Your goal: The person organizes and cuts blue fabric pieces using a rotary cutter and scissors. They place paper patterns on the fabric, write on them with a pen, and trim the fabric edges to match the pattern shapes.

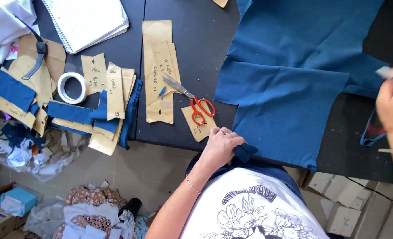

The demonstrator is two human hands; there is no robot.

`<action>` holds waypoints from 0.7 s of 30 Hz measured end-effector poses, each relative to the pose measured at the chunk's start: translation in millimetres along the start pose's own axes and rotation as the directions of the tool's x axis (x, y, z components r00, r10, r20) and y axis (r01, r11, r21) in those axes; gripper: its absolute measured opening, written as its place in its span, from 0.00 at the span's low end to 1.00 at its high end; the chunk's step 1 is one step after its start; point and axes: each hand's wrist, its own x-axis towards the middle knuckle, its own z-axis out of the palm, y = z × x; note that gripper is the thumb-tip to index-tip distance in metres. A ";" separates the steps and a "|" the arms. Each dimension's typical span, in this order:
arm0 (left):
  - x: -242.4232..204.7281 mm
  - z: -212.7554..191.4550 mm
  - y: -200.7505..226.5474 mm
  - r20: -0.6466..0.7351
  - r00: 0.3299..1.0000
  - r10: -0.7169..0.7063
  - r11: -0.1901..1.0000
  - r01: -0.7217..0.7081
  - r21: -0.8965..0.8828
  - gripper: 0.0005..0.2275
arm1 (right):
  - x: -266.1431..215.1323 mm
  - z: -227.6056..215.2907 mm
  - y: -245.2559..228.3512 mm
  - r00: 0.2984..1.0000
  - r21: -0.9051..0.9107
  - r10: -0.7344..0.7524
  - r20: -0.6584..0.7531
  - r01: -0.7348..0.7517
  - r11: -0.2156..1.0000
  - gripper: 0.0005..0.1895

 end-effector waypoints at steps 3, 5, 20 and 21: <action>3.1 0.1 0.3 0.027 1.000 -0.011 1.000 0.011 -0.001 0.13 | -23.8 -50.6 -86.7 0.982 -0.106 -0.041 0.184 0.061 0.993 0.06; 5.5 -4.9 1.0 -0.059 0.998 0.009 0.996 -0.015 -0.091 0.04 | -49.6 -62.8 -131.8 0.802 0.171 0.144 0.579 -0.292 0.941 0.13; 19.9 -37.5 18.2 -0.116 0.993 -0.027 0.805 -0.047 -0.591 0.08 | -127.4 -46.4 -186.2 0.945 0.248 0.276 0.178 -0.315 0.916 0.18; 17.5 -40.0 18.6 -0.117 0.993 -0.027 0.805 -0.048 -0.591 0.08 | -124.4 -50.8 -189.9 0.945 0.248 0.276 0.177 -0.314 0.916 0.18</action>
